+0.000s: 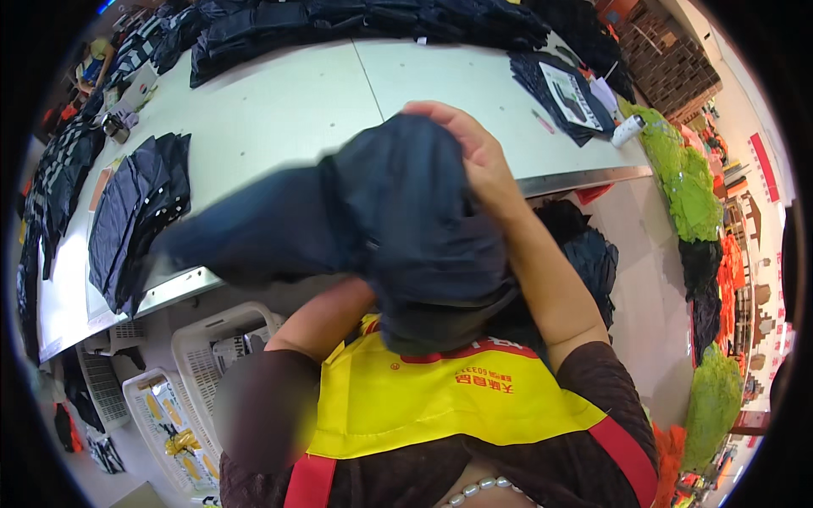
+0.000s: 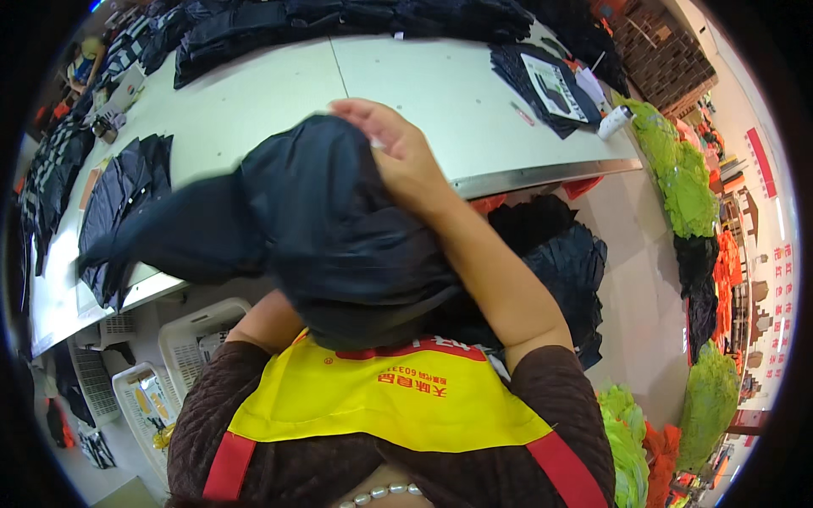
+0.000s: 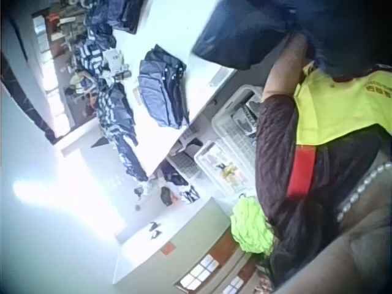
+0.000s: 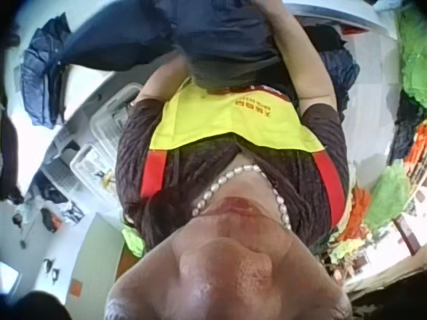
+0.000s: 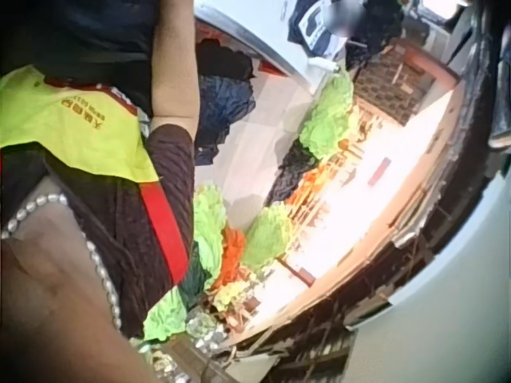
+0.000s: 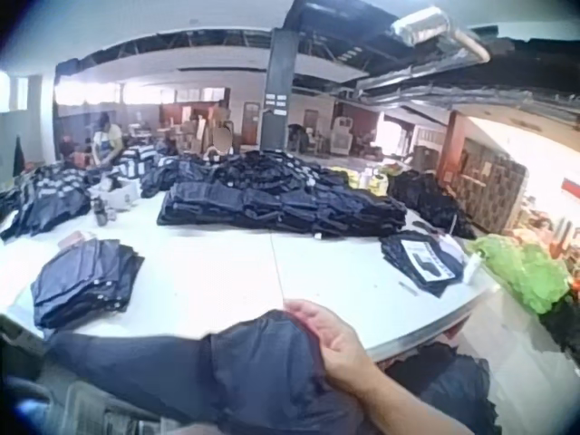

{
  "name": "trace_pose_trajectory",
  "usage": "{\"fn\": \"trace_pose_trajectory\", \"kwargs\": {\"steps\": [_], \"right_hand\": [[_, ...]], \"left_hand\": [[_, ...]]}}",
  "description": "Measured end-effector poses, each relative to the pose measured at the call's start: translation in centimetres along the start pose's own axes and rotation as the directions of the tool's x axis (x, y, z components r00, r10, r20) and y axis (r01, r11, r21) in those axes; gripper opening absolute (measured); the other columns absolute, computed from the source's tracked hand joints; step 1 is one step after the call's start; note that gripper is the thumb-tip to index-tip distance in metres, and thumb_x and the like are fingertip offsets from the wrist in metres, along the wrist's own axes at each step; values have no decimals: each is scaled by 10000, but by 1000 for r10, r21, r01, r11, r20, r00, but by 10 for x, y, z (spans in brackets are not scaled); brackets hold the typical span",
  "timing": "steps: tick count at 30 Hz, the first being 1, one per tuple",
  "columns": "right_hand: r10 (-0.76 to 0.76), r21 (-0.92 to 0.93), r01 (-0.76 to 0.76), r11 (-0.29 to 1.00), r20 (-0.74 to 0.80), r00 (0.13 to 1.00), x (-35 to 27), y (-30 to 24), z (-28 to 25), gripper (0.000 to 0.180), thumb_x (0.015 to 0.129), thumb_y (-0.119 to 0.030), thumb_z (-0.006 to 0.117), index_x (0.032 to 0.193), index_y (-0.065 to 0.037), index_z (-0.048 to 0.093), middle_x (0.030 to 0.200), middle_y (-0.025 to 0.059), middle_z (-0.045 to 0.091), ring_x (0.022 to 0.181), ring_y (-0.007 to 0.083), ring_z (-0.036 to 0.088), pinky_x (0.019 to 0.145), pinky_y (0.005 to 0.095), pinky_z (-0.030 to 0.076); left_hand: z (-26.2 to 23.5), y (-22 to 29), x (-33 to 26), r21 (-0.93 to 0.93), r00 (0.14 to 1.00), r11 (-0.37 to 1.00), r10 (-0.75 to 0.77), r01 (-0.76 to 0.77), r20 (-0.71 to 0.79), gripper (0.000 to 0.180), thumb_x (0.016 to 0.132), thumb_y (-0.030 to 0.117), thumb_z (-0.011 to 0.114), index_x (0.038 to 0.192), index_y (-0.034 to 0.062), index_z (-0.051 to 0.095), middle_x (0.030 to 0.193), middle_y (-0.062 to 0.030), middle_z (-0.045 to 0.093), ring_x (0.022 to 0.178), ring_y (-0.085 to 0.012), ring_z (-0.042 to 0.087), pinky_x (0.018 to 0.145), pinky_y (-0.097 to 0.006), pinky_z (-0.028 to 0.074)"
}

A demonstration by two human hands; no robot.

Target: The person folds a dark jacket on a table, smooths it, and places it in a stack. They then unfold another jacket, use a small blade to cut a tag or thread, and refold the jacket. The person repeats folding and stacking actions with multiple jackets.

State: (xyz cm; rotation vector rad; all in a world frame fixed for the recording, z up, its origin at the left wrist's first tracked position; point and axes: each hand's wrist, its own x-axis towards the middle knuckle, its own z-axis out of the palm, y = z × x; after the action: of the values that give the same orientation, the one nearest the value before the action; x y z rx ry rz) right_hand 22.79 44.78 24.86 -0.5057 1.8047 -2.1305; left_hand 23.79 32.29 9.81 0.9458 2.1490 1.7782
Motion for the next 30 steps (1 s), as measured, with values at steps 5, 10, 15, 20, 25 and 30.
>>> {"fn": "trace_pose_trajectory", "kwargs": {"steps": [5,10,15,20,25,30], "right_hand": [[256,-98,-245,964,111,960,-54,100,-92,465,936,-195,444,1361,-17,386,1333,101,464,1183,145,454,993,270,362],[819,-440,-706,555,141,556,-127,120,-82,465,892,-114,391,1354,-63,402,1325,115,483,1165,187,486,999,299,360],[760,-727,-407,553,241,603,-128,24,-106,880,667,-542,721,1306,-7,440,1237,171,543,1139,249,520,955,310,401],[702,-974,-71,214,103,705,-139,-3,-121,235,646,-180,649,822,-24,647,734,213,610,733,392,594,641,408,485],[385,-851,214,480,423,820,-91,-114,-118,233,565,-84,607,574,-35,380,517,141,371,511,364,477,461,388,336],[150,-836,-53,547,35,988,-83,-165,-154,273,612,-136,576,843,9,593,760,106,603,714,207,596,735,266,423]], "left_hand": [[-42,5,-43,54,957,998,-17,34,-289,451,751,88,661,1177,-4,546,1049,-142,605,957,-203,584,871,-303,448],[-120,11,-106,297,811,942,48,158,-583,416,736,55,648,1141,-9,575,1013,-138,616,915,-189,595,835,-278,464],[-128,87,-166,486,738,789,62,376,-672,326,728,62,653,1046,-7,631,937,-117,637,858,-181,614,789,-272,475],[-131,179,-155,541,963,797,-243,269,-120,431,749,132,660,1152,15,565,1023,-147,595,889,-255,595,867,-329,441],[-162,193,-132,598,975,771,-198,221,-104,434,765,138,637,1173,17,547,1068,-154,581,947,-270,571,892,-348,423],[-222,154,-40,681,961,689,-88,249,-261,438,782,144,614,1193,19,530,1113,-161,566,1005,-284,547,917,-367,406]]}}
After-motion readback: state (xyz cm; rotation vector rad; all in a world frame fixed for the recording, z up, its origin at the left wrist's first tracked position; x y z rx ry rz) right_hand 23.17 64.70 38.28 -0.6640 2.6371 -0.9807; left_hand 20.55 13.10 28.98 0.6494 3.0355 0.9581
